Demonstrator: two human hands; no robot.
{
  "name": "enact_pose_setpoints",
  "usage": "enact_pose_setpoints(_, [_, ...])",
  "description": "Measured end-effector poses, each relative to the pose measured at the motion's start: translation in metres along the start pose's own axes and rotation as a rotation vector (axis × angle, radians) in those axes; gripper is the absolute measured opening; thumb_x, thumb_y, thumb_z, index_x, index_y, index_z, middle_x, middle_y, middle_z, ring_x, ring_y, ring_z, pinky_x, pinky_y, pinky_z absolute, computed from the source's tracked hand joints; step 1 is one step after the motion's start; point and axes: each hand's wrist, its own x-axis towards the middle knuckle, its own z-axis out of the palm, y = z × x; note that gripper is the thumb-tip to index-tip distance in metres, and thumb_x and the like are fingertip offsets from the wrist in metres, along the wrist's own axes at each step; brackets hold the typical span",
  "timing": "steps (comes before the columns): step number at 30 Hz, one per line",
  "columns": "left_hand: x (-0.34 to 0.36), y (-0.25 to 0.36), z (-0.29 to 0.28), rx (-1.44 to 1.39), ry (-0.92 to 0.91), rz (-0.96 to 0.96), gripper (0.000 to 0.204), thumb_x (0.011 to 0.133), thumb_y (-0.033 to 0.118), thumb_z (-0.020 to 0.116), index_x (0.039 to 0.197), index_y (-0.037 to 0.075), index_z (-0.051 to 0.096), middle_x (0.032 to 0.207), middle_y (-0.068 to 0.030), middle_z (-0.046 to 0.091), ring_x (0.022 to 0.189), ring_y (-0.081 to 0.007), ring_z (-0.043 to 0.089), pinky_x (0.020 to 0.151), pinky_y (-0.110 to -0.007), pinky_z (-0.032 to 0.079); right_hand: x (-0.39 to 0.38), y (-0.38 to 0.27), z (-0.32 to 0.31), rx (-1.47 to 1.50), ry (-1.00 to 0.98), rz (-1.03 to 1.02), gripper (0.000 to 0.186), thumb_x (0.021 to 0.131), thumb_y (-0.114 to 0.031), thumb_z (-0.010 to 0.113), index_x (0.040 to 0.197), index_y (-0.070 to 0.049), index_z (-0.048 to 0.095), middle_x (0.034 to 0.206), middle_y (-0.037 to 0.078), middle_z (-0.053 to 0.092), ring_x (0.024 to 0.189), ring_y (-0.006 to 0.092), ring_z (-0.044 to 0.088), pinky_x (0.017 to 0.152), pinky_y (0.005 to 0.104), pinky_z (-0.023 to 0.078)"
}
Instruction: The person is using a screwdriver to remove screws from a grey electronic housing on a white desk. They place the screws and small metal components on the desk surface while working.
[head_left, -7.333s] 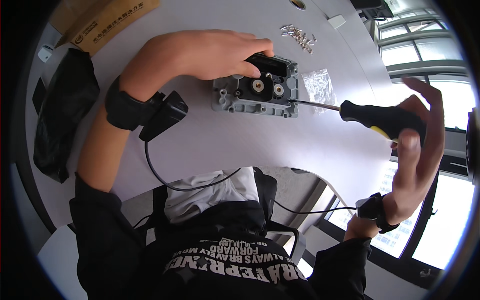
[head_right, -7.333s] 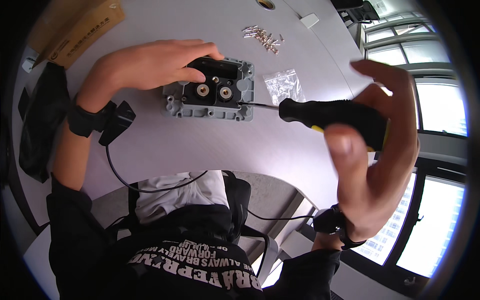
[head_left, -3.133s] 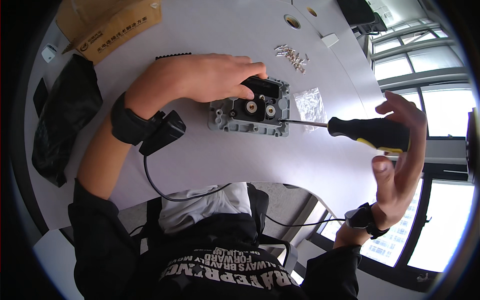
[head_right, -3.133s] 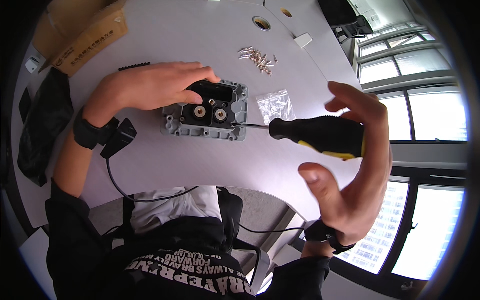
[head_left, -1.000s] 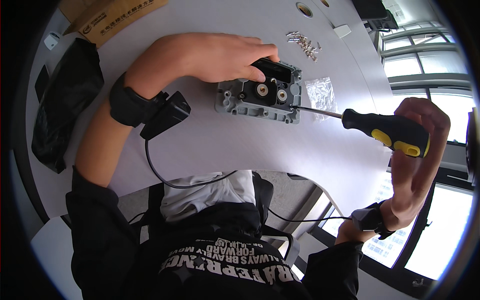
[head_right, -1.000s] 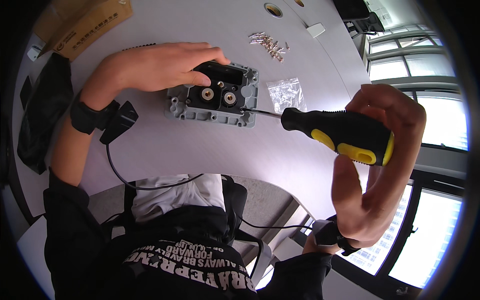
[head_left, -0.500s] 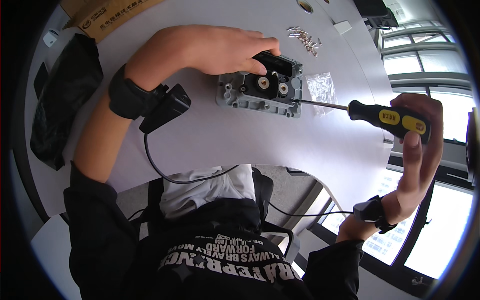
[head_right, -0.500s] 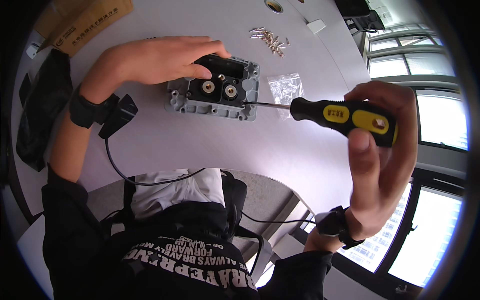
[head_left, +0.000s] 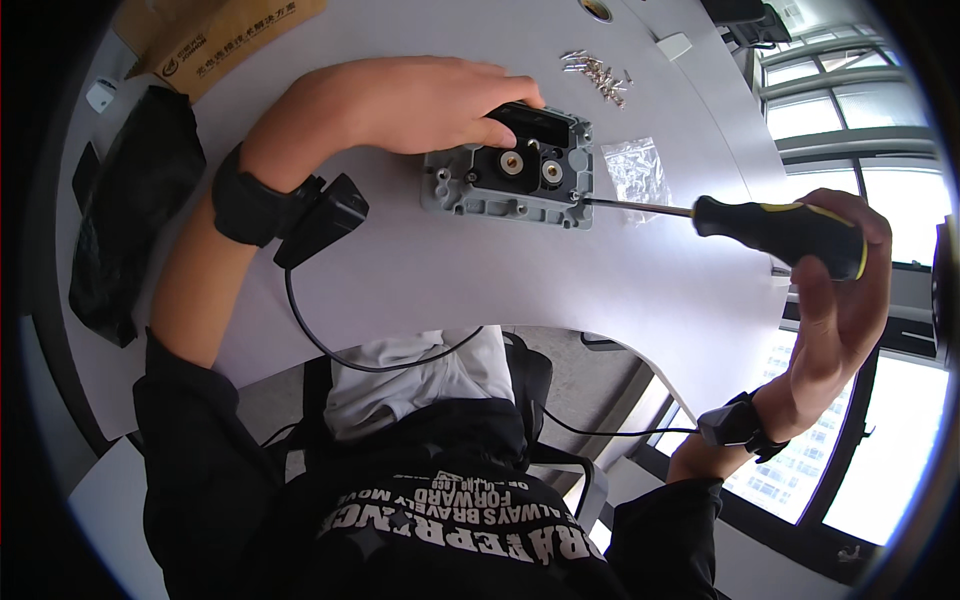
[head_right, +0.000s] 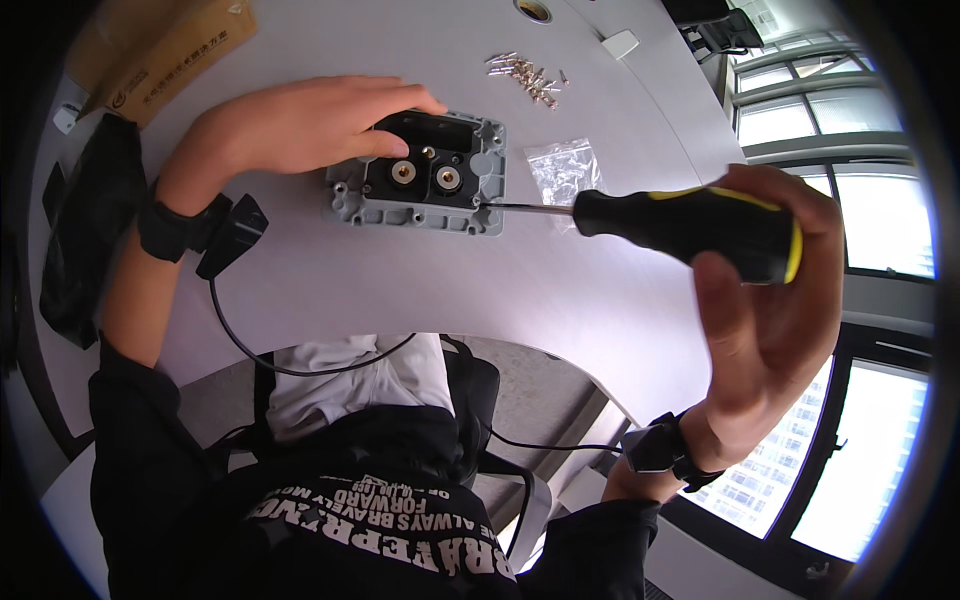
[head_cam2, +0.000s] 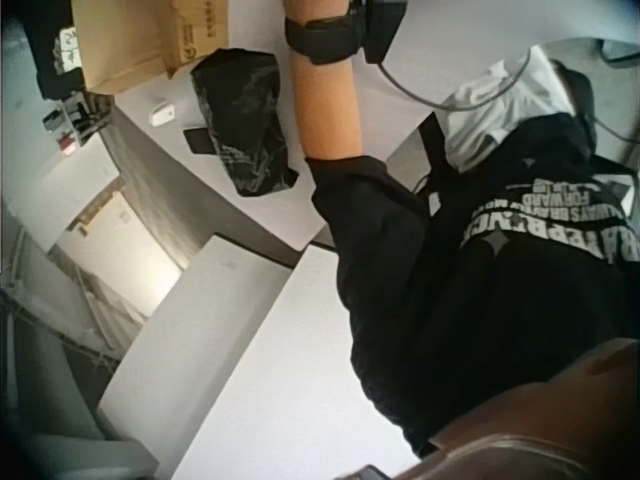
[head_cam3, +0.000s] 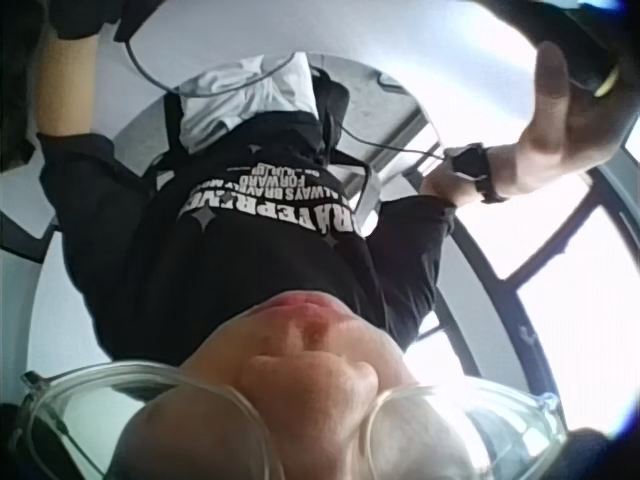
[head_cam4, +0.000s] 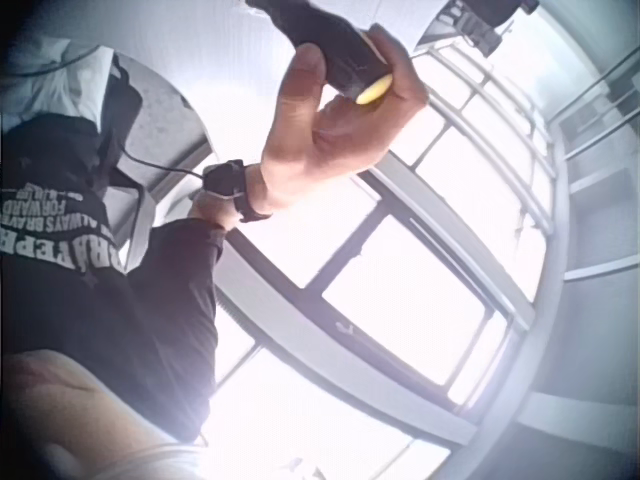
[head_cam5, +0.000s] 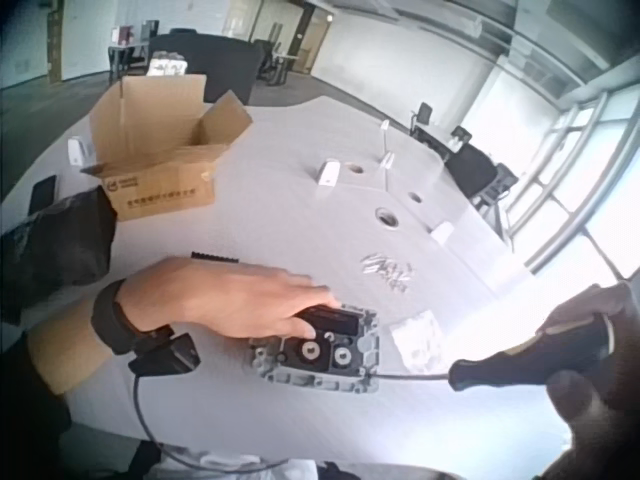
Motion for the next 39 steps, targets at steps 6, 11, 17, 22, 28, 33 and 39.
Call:
enact_pose_setpoints(6, [0.005, 0.027, 0.009, 0.24, 0.288, 0.076, 0.04, 0.101, 0.025, 0.063, 0.139, 0.013, 0.061, 0.137, -0.008, 0.062, 0.129, -0.0282, 0.057, 0.111, -0.04, 0.046, -0.033, 0.033, 0.006, 0.167, 0.345, 0.109, 0.055, 0.09, -0.03, 0.071, 0.133, 0.001, 0.057, 0.118, 0.019, 0.067, 0.094, 0.0261, 0.07, 0.074, 0.0312, 0.056])
enact_pose_setpoints(11, [0.015, 0.054, 0.032, 0.151, 0.482, 0.322, 0.025, 0.092, 0.014, 0.072, 0.116, 0.008, 0.073, 0.125, -0.0068, 0.067, 0.123, -0.0267, 0.06, 0.104, -0.039, 0.051, -0.072, 0.072, 0.048, 0.573, 0.652, 0.161, 0.042, 0.1, -0.026, 0.059, 0.132, 0.002, 0.057, 0.116, 0.019, 0.065, 0.098, 0.0259, 0.067, 0.076, 0.0333, 0.054])
enact_pose_setpoints(17, [0.024, 0.063, 0.043, 0.066, 0.416, 0.301, 0.012, 0.089, 0.013, 0.075, 0.098, 0.006, 0.078, 0.115, -0.0055, 0.07, 0.108, -0.0248, 0.066, 0.093, -0.038, 0.056, -0.1, 0.103, 0.084, 1.097, 0.832, 0.427, 0.037, 0.106, -0.023, 0.05, 0.125, 0.007, 0.059, 0.1, 0.014, 0.069, 0.078, 0.0176, 0.062, 0.075, 0.0318, 0.049])
enact_pose_setpoints(22, [0.022, 0.059, 0.039, 0.08, 0.388, 0.294, 0.01, 0.088, 0.013, 0.076, 0.093, 0.004, 0.078, 0.115, -0.0057, 0.07, 0.102, -0.0243, 0.068, 0.091, -0.038, 0.056, -0.116, 0.123, 0.111, 1.125, 0.841, 0.545, 0.033, 0.106, -0.021, 0.051, 0.123, 0.005, 0.06, 0.096, 0.012, 0.068, 0.076, 0.018, 0.06, 0.076, 0.031, 0.048])
enact_pose_setpoints(28, [0.019, 0.056, 0.037, 0.101, 0.414, 0.38, 0.009, 0.084, 0.012, 0.078, 0.088, 0.004, 0.076, 0.111, -0.0054, 0.071, 0.101, -0.0228, 0.068, 0.087, -0.035, 0.057, -0.132, 0.129, 0.135, 1.246, 0.903, 0.661, 0.029, 0.107, -0.023, 0.051, 0.118, 0.002, 0.06, 0.1, 0.011, 0.065, 0.084, 0.0188, 0.056, 0.074, 0.0316, 0.047])
enact_pose_setpoints(33, [0.025, 0.054, 0.042, 0.132, 0.496, 0.426, 0.011, 0.082, 0.009, 0.079, 0.087, 0.003, 0.071, 0.1, -0.0031, 0.07, 0.093, -0.0216, 0.067, 0.079, -0.035, 0.057, -0.137, 0.14, 0.141, 1.315, 0.917, 0.7, 0.027, 0.106, -0.023, 0.055, 0.115, 0.001, 0.062, 0.104, 0.011, 0.066, 0.089, 0.0185, 0.058, 0.075, 0.0302, 0.047])
enact_pose_setpoints(39, [0.015, 0.056, 0.008, 0.115, 0.417, 0.243, 0.014, 0.086, 0.011, 0.076, 0.091, 0.001, 0.067, 0.085, -0.0044, 0.07, 0.077, -0.0258, 0.066, 0.07, -0.033, 0.053, -0.142, 0.149, 0.144, 1.328, 0.94, 0.696, 0.028, 0.104, -0.023, 0.057, 0.116, 0.002, 0.063, 0.1, 0.01, 0.067, 0.086, 0.0183, 0.06, 0.076, 0.0312, 0.049])
